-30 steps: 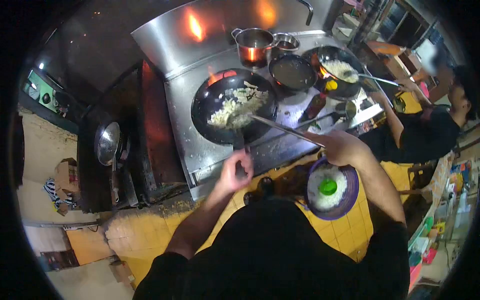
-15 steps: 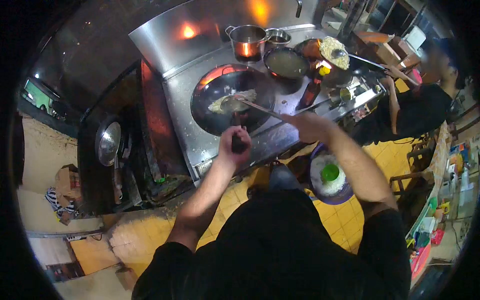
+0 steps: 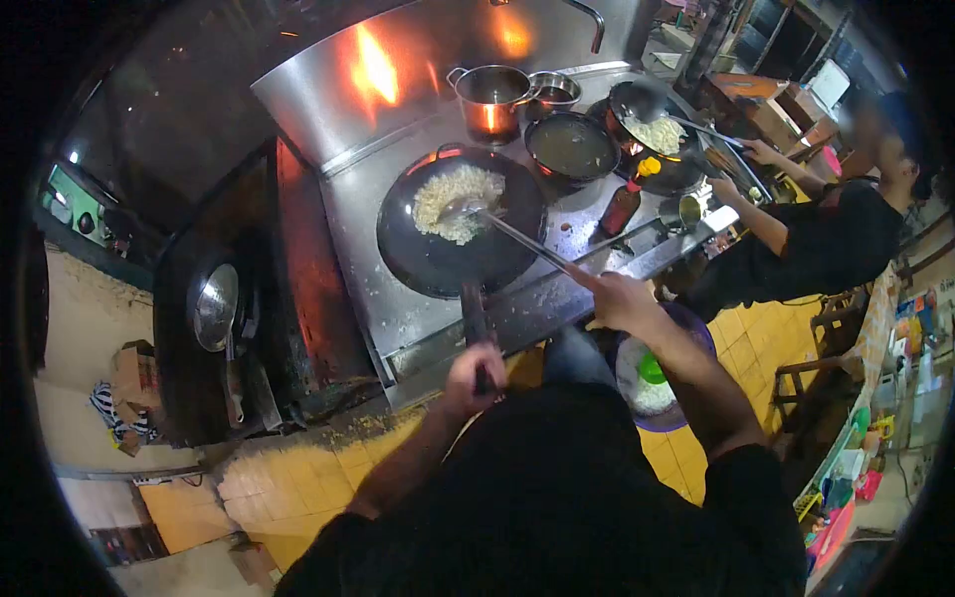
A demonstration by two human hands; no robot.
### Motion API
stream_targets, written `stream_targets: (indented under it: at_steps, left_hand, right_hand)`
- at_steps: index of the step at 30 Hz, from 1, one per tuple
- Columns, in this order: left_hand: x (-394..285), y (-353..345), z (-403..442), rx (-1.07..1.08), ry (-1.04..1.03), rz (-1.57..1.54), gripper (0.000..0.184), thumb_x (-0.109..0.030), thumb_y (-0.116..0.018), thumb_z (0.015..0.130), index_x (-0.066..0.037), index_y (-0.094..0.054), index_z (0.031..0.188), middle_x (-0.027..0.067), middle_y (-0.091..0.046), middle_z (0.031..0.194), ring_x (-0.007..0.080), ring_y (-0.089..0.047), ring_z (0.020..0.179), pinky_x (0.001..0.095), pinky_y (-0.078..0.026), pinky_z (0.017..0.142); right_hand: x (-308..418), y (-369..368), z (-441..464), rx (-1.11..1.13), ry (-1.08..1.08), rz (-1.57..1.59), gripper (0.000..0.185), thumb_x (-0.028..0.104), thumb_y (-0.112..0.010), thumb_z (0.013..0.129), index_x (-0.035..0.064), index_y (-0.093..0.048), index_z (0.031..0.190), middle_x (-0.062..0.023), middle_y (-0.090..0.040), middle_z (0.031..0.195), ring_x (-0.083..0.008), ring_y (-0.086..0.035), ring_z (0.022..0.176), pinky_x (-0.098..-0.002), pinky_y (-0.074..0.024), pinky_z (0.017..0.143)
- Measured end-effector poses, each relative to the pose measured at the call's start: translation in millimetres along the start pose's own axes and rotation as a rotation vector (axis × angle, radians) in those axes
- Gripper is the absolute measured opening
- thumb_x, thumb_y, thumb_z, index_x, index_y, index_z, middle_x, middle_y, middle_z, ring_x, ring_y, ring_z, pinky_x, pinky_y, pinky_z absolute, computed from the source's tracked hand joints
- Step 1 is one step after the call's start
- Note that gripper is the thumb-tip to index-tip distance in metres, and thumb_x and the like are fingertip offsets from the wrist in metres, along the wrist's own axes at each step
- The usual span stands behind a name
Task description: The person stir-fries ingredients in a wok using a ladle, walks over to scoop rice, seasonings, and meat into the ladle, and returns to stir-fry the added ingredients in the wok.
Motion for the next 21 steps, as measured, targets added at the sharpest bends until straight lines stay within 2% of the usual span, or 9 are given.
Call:
stream_targets:
  at_steps: [1,2,5,8,12,13,16,19,21]
  left_hand:
    - [11.9,11.4,-9.0,-0.138,0.112,0.455,0.013,-0.011,-0.051,0.09,-0.004,-0.061,0.087,0.0038,-0.052,0.065,0.0144,-0.049,0.054,0.0286,-0.044,0.056]
    - [4.1,8.4,-4.5,-0.144,0.109,0.46,0.013,-0.011,-0.051,0.09,-0.004,-0.061,0.087,0.0038,-0.052,0.065,0.0144,-0.049,0.054,0.0286,-0.044,0.056]
    - [-1.6,23.0,18.1,-0.155,0.164,-0.312,0.032,-0.011,-0.057,0.089,-0.007,-0.051,0.121,0.0031,-0.052,0.065,0.0147,-0.053,0.055,0.03,-0.047,0.056]
    - [-4.1,48.3,72.8,-0.229,0.169,-0.482,0.031,-0.011,-0.057,0.089,-0.011,-0.053,0.12,0.001,-0.051,0.069,0.0122,-0.052,0.059,0.0286,-0.045,0.056]
    - [14.8,75.5,91.3,-0.367,0.212,-0.41,0.027,-0.012,-0.058,0.089,-0.011,-0.057,0.116,0.0004,-0.052,0.075,0.0106,-0.051,0.063,0.0284,-0.044,0.058]
    - [9.4,68.7,90.3,-0.372,0.173,-0.342,0.007,-0.014,-0.057,0.089,-0.01,-0.058,0.095,0.0004,-0.051,0.071,0.0113,-0.051,0.062,0.0268,-0.043,0.055]
    - [3.7,63.0,82.2,-0.393,0.175,-0.222,0.027,-0.021,-0.059,0.095,-0.011,-0.057,0.12,0.0042,-0.06,0.086,0.0156,-0.058,0.073,0.033,-0.05,0.064]
    - [1.3,50.2,65.9,-0.525,0.216,0.063,0.031,-0.028,-0.054,0.1,-0.011,-0.055,0.126,0.006,-0.064,0.098,0.0181,-0.063,0.086,0.0375,-0.055,0.074]
    - [3.0,50.7,59.6,-0.494,0.224,0.058,0.034,-0.03,-0.052,0.101,-0.011,-0.053,0.129,0.0069,-0.065,0.103,0.0188,-0.063,0.091,0.0388,-0.055,0.079]
  right_hand:
    - [-13.8,-4.3,1.7,-0.025,-0.002,0.033,0.073,0.01,-0.062,0.082,0.021,-0.038,0.15,-0.0215,-0.066,0.105,-0.0413,-0.064,0.101,-0.0464,-0.0518,0.086]
    - [-26.2,-7.5,3.5,-0.046,-0.003,0.066,0.07,0.014,-0.064,0.084,0.0196,-0.04,0.149,-0.0218,-0.067,0.108,-0.0411,-0.064,0.103,-0.0462,-0.0517,0.087]
    - [-49.8,-2.6,-7.7,-0.196,0.146,0.363,0.065,0.012,-0.063,0.083,0.0183,-0.046,0.145,-0.0233,-0.067,0.112,-0.0416,-0.064,0.103,-0.0475,-0.0514,0.089]
    - [-53.4,11.8,-1.2,-0.212,0.116,0.56,0.059,0.01,-0.059,0.084,0.0155,-0.05,0.142,-0.0248,-0.065,0.114,-0.0422,-0.064,0.103,-0.0494,-0.0508,0.089]
    - [-63.0,-31.2,80.1,-0.264,0.121,0.468,0.072,0.01,-0.059,0.085,0.0141,-0.032,0.151,-0.029,-0.066,0.1,-0.0477,-0.064,0.092,-0.0499,-0.0521,0.078]
    - [-59.3,-43.8,102.2,-0.269,0.126,0.484,0.072,0.01,-0.059,0.085,0.0141,-0.032,0.151,-0.029,-0.066,0.1,-0.0477,-0.064,0.092,-0.0499,-0.0521,0.078]
    - [-42.1,-58.1,133.2,-0.158,0.099,0.498,0.068,0.011,-0.058,0.087,0.0102,-0.033,0.15,-0.0279,-0.066,0.09,-0.0423,-0.067,0.08,-0.0478,-0.053,0.069]
    - [-33.0,-39.3,123.2,0.173,0.183,1.031,0.058,0.009,-0.056,0.089,0.0066,-0.04,0.145,-0.0169,-0.064,0.077,-0.0267,-0.065,0.067,-0.0389,-0.0516,0.057]
    - [-40.3,-28.3,108.4,0.546,-0.022,1.816,0.051,0.007,-0.053,0.092,0.0073,-0.046,0.142,-0.0051,-0.058,0.072,-0.0133,-0.057,0.06,-0.0295,-0.0465,0.05]
Point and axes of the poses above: each hand's wrist, its own z-axis towards the middle knuckle, its own y-axis out of the back of the hand, x = y × z, the point moved 4 cm from there along z, towards the middle knuckle
